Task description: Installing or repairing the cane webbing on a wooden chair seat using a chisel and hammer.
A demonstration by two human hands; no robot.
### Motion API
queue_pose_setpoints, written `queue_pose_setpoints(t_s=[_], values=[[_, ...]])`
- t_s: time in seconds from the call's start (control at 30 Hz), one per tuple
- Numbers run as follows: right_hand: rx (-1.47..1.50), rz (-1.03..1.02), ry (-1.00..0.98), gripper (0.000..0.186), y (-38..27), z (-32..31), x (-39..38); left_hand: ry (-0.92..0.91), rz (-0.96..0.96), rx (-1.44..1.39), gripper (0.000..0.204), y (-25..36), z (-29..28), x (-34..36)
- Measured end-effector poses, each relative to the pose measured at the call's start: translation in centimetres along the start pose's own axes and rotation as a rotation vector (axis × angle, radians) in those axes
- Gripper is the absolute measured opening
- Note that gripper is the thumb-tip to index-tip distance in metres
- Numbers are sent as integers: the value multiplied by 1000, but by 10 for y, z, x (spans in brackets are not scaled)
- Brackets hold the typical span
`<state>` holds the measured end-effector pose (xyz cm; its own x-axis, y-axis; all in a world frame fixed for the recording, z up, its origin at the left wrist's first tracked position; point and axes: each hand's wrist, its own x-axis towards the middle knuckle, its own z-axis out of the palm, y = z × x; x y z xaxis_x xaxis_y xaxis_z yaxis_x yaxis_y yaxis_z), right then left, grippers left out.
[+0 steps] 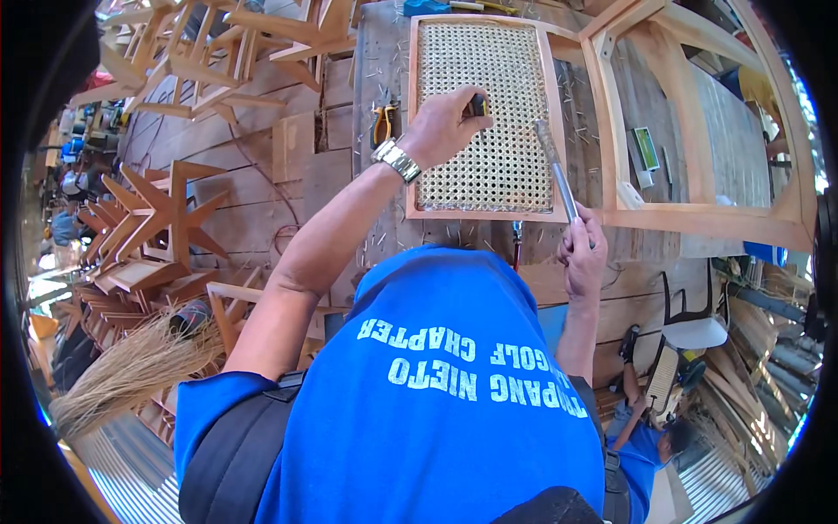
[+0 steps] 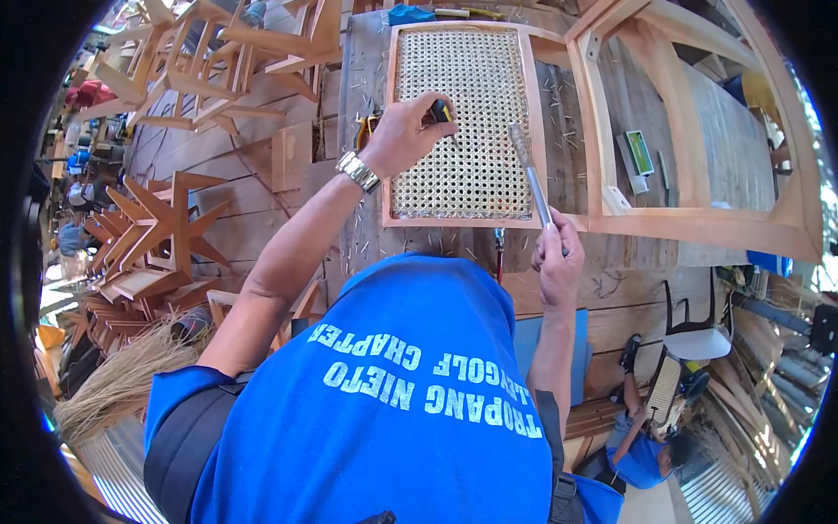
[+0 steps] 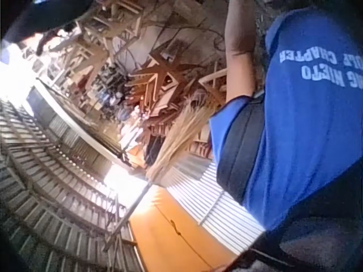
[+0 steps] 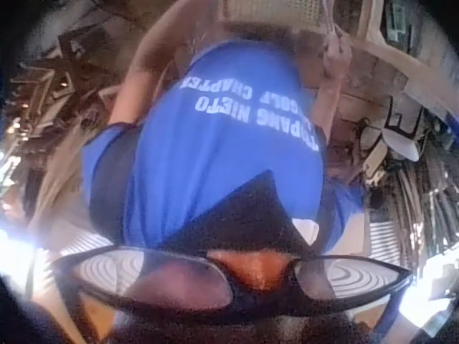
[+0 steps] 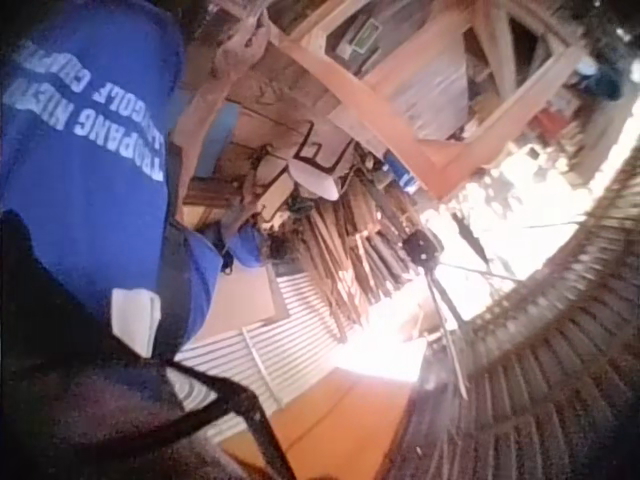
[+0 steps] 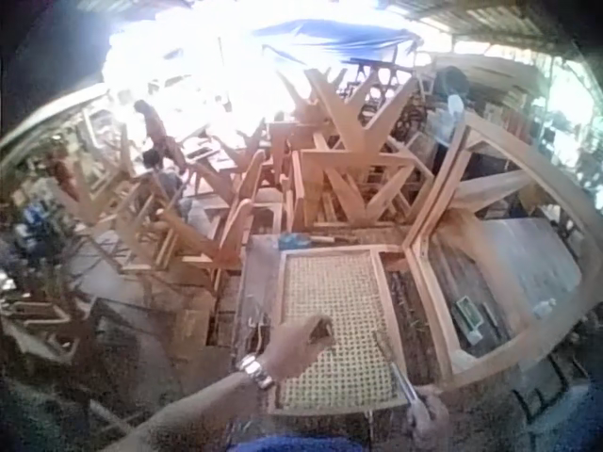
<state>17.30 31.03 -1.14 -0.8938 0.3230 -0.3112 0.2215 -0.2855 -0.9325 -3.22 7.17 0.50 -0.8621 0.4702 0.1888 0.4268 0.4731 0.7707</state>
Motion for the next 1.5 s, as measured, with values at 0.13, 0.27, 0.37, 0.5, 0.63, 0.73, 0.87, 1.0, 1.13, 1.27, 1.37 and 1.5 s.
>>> queue_pose_setpoints(t_s=[0.13,0.27,0.37,0.5,0.63,0.73,0.87,1.0,1.13,1.27,1.37,1.5], values=[[20,-2,25,29,3,16,-3,0,97,-69,22,-3,6,-4],[65,-17,14,29,7,18,-5,-24,96,8,22,1,7,-6],[59,-14,37,28,12,15,-4,-51,84,10,22,1,5,-5],[50,-18,55,30,13,16,-7,-57,65,-44,23,-11,12,-5],[-180,101,-192,28,5,18,-13,-73,48,-19,24,-5,2,-5],[-15,82,-48,28,13,2,-18,-25,-12,-159,27,-1,1,-10],[48,59,-24,28,9,2,-17,-90,64,-67,24,-6,12,-13],[-118,70,-53,27,7,8,-10,-130,67,-44,24,-3,10,-16],[-9,66,-3,26,-2,-4,-14,-64,72,-115,29,1,6,-22],[2,27,22,24,-4,-3,-10,-64,98,-111,27,4,6,-20],[52,19,9,26,-4,0,-11,-82,75,-152,28,12,0,-21],[26,50,15,28,2,3,-15,-112,41,-91,21,5,6,-20]])
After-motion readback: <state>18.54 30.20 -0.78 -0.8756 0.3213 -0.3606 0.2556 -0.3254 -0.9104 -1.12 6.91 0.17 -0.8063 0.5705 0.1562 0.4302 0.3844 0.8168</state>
